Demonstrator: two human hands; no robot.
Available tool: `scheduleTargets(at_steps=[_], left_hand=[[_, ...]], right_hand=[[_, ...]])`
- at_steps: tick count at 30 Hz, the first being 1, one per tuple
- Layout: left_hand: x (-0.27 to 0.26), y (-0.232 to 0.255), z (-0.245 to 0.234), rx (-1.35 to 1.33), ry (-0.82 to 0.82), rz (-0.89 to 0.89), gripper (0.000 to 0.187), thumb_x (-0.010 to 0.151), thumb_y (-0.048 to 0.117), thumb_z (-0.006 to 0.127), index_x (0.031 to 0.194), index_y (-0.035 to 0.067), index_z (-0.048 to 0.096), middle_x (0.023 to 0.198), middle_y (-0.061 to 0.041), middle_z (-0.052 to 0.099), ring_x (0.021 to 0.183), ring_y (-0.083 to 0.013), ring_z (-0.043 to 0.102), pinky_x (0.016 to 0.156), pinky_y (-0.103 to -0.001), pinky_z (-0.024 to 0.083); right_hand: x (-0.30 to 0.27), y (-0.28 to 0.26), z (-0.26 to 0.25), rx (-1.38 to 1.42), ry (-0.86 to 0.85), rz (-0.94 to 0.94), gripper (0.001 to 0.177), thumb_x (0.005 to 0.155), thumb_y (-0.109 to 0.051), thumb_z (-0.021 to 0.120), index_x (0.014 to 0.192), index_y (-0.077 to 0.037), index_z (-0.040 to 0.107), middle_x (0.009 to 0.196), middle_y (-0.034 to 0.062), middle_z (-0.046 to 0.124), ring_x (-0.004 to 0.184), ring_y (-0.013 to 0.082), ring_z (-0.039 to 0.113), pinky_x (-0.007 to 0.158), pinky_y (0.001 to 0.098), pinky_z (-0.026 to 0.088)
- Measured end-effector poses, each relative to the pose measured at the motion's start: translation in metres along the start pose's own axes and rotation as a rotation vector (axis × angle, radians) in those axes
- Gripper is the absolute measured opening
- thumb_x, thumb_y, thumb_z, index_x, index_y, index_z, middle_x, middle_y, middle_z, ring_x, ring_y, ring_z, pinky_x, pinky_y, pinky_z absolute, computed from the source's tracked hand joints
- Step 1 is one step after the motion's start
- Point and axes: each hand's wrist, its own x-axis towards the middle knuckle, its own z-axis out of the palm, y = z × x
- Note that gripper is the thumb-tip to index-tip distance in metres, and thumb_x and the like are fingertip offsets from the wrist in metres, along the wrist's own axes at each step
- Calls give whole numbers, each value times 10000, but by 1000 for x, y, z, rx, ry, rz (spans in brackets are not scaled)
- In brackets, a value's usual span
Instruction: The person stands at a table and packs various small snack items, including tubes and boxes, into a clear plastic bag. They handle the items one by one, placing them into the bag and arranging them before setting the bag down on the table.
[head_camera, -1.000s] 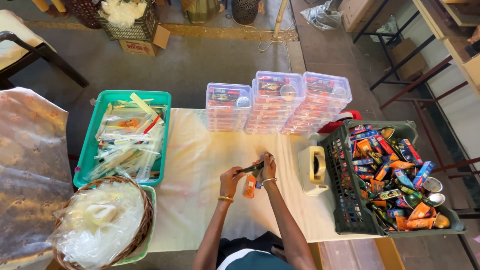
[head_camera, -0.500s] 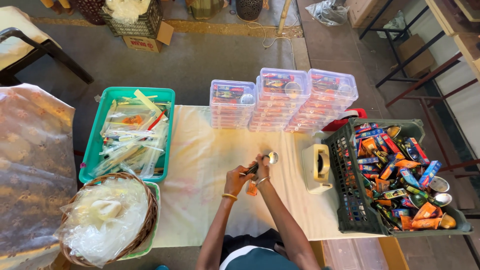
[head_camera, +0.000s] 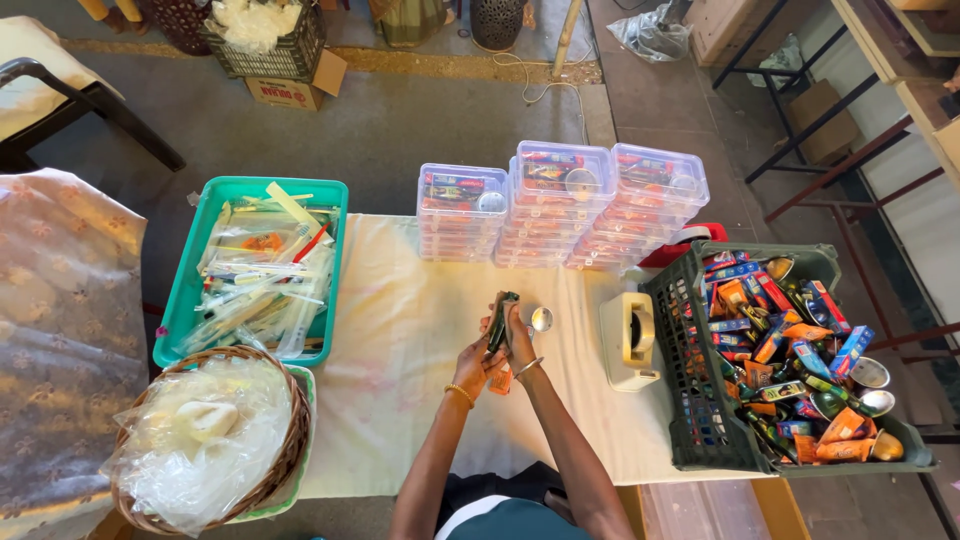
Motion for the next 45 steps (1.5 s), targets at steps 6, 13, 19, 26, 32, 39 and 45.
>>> scheduleTargets(at_steps=[6,13,19,26,32,39,45], left_hand=[[-39,30,32,205,54,68,359,982,241,645,1255,39,528,962,-158,739,832,-240,752,801,-388,640],[-57,37,50,568,-239,327,378,956,109,704,1281,-16,557,984,-177,746,881,-223,776,803,-332,634],[-39,18,45,877,19,387,517,1110,384,505,876,-50,661,657,-111,706,517,-145,677,508,-278,555],[-8,11,-7,-48,-230,-316,504,1073,489,576,892,29,676,636,30,591,453,-30,482,481,-200,504],[-19,15,17,350,-64,-61,570,1014,544,547,922,4,705,687,-7,649,546,-80,582,511,-253,516],[-38,29,17,657,-102,-63,566,997,542,561,898,13,736,712,-32,682,570,-115,643,529,-271,539],[-39,22,14,923,114,303,576,1003,474,622,718,-22,699,531,-57,575,441,-110,528,427,-267,423]], right_hand=[[12,1,-12,210,133,-80,546,975,-588,548,1237,-110,540,920,59,647,827,189,653,722,350,570],[23,15,-37,227,307,-265,570,987,-620,557,1222,-101,541,876,54,622,744,179,621,630,319,541],[2,-3,-11,337,227,-115,596,959,-668,500,1156,-107,541,861,53,608,756,191,618,681,331,540],[19,18,-33,465,103,-96,588,1018,-670,514,1199,-111,534,904,32,567,795,170,579,746,327,519],[11,14,-7,270,263,-74,642,946,-713,445,1147,-111,540,855,41,591,742,188,606,645,333,530],[15,10,-29,315,318,-162,626,948,-721,448,1125,-128,542,803,43,582,702,188,607,641,318,532],[5,15,-8,173,222,-100,520,962,-600,550,1094,-98,508,854,43,601,735,166,627,650,313,559]])
